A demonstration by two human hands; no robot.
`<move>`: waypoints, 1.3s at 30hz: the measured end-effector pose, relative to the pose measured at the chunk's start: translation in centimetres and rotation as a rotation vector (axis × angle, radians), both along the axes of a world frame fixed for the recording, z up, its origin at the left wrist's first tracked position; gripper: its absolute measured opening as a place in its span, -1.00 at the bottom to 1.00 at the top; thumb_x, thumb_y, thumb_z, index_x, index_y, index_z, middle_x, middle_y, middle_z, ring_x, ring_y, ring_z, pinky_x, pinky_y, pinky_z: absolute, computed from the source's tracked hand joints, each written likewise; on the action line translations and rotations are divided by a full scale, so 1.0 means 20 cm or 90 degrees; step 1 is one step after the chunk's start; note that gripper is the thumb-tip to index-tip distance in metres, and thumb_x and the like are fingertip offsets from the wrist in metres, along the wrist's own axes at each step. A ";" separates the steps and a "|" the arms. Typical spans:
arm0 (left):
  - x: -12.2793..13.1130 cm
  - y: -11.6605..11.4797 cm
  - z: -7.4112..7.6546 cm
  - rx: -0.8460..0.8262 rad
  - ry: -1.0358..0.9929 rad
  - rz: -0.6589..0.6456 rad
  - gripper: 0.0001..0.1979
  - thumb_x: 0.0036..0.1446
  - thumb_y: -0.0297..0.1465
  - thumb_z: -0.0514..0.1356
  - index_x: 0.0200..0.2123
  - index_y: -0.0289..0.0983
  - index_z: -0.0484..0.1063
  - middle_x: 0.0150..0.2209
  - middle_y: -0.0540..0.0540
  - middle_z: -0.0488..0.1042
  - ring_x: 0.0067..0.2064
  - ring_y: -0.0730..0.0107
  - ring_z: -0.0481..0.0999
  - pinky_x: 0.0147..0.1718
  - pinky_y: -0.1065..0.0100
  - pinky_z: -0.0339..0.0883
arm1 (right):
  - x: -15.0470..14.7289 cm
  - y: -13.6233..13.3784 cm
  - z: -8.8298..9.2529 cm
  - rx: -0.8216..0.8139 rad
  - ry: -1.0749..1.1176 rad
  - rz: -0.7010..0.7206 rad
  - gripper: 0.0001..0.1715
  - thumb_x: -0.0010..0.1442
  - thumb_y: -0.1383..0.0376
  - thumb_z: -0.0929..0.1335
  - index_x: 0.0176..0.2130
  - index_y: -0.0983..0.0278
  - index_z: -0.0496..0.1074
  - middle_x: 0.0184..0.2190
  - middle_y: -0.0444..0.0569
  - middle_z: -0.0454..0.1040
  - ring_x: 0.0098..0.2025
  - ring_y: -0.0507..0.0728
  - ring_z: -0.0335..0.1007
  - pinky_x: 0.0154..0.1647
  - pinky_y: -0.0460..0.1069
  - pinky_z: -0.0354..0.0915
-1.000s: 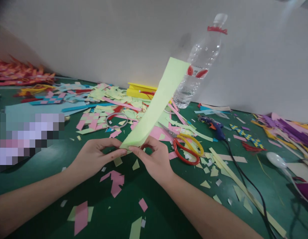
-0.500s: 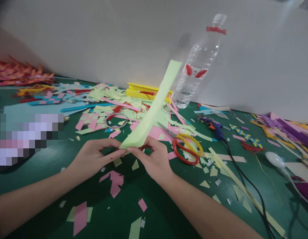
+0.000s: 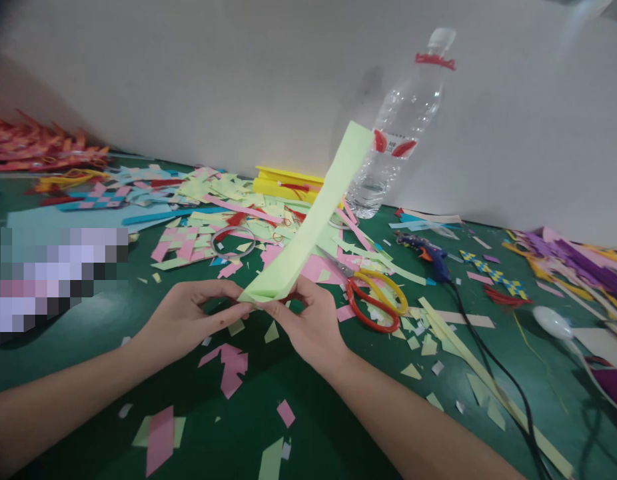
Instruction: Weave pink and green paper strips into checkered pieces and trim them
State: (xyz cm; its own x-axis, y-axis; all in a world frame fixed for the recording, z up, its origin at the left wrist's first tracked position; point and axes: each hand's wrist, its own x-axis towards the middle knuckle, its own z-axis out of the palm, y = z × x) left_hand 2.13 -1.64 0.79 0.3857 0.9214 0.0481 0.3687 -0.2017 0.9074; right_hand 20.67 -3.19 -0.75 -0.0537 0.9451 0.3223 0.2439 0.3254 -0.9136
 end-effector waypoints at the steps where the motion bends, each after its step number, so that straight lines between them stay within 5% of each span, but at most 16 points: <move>1: 0.00 0.00 0.00 -0.005 -0.009 -0.001 -0.78 0.03 -0.21 0.25 -0.39 -0.25 0.52 -0.42 -0.02 0.53 -0.41 0.40 0.45 -0.48 0.47 0.30 | 0.00 0.00 0.00 0.004 0.001 0.000 -0.78 0.01 0.22 0.46 -0.26 0.15 0.54 -0.30 -0.12 0.60 -0.29 0.12 0.53 -0.33 -0.03 0.45; 8: 0.02 0.02 -0.01 -0.024 -0.039 -0.029 -0.78 -0.04 -0.21 0.30 -0.45 -0.27 0.49 -0.50 0.04 0.45 -0.49 0.48 0.38 -0.54 0.49 0.24 | -0.01 0.00 -0.01 -0.017 0.028 0.051 -0.79 0.00 0.21 0.46 -0.28 0.18 0.54 -0.33 -0.11 0.60 -0.32 0.13 0.52 -0.32 -0.01 0.46; 23: 0.02 0.01 0.01 -0.074 0.008 -0.024 -0.67 -0.04 -0.22 0.26 -0.63 -0.26 0.21 -0.63 0.10 0.30 -0.59 0.51 0.30 -0.62 0.49 0.15 | -0.03 0.05 -0.04 -0.192 0.376 0.074 -0.86 -0.07 0.25 0.50 -0.38 0.11 0.59 -0.38 -0.16 0.60 -0.31 0.08 0.51 -0.17 0.02 0.44; 39: 0.03 0.01 -0.01 -0.065 0.053 -0.094 -0.66 -0.01 -0.28 0.20 -0.61 -0.24 0.09 -0.61 0.13 0.21 -0.59 0.56 0.21 -0.61 0.49 0.06 | 0.01 0.11 -0.04 -0.308 0.549 0.056 -0.83 -0.18 0.26 0.55 -0.49 0.17 0.55 -0.48 -0.25 0.57 -0.45 -0.06 0.44 -0.37 -0.16 0.39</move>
State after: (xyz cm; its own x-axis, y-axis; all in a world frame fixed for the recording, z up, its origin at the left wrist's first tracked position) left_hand 2.77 -1.50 0.59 0.5163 0.8526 -0.0805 0.4159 -0.1674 0.8939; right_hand 20.82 -1.04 -1.48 -0.0583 0.9891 -0.1352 -0.5744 -0.1440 -0.8058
